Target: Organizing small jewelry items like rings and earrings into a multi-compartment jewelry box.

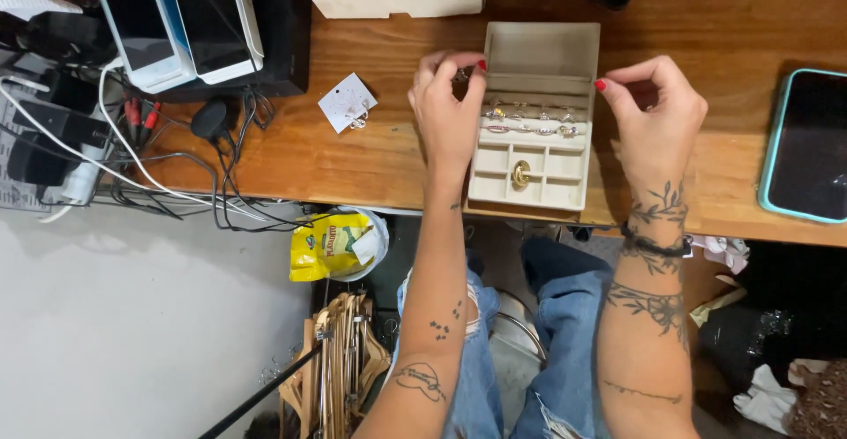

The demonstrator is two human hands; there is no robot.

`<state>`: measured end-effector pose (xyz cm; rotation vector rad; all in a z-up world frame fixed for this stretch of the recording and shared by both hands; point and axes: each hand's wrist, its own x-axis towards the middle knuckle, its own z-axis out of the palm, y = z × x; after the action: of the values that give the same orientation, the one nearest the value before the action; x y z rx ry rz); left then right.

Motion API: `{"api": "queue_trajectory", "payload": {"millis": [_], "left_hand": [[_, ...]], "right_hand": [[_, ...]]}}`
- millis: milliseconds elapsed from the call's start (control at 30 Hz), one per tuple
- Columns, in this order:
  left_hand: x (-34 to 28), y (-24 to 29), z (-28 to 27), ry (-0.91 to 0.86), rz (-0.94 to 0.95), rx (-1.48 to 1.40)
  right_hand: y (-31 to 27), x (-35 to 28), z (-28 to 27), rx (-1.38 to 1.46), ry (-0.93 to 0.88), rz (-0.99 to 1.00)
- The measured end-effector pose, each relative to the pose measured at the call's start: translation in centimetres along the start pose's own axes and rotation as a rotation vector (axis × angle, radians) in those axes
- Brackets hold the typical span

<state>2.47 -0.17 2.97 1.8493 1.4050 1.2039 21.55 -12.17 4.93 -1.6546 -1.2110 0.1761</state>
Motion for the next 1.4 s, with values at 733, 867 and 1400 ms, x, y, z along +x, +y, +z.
{"api": "queue_trajectory", "payload": {"millis": [733, 867, 1400], "left_hand": [[1.6, -3.5, -2.1, 0.135, -0.063, 0.139], [1.6, -3.6, -1.3, 0.043, -0.082, 0.225], [1.8, -4.9, 1.3, -0.001, 0.189, 0.361]], "right_hand": [[2.5, 0.8, 2.6, -0.237, -0.158, -0.124], [2.6, 1.2, 2.6, -0.275, -0.224, -0.004], [8.1, -1.4, -5.2, -0.675, -0.11, -0.008]]}}
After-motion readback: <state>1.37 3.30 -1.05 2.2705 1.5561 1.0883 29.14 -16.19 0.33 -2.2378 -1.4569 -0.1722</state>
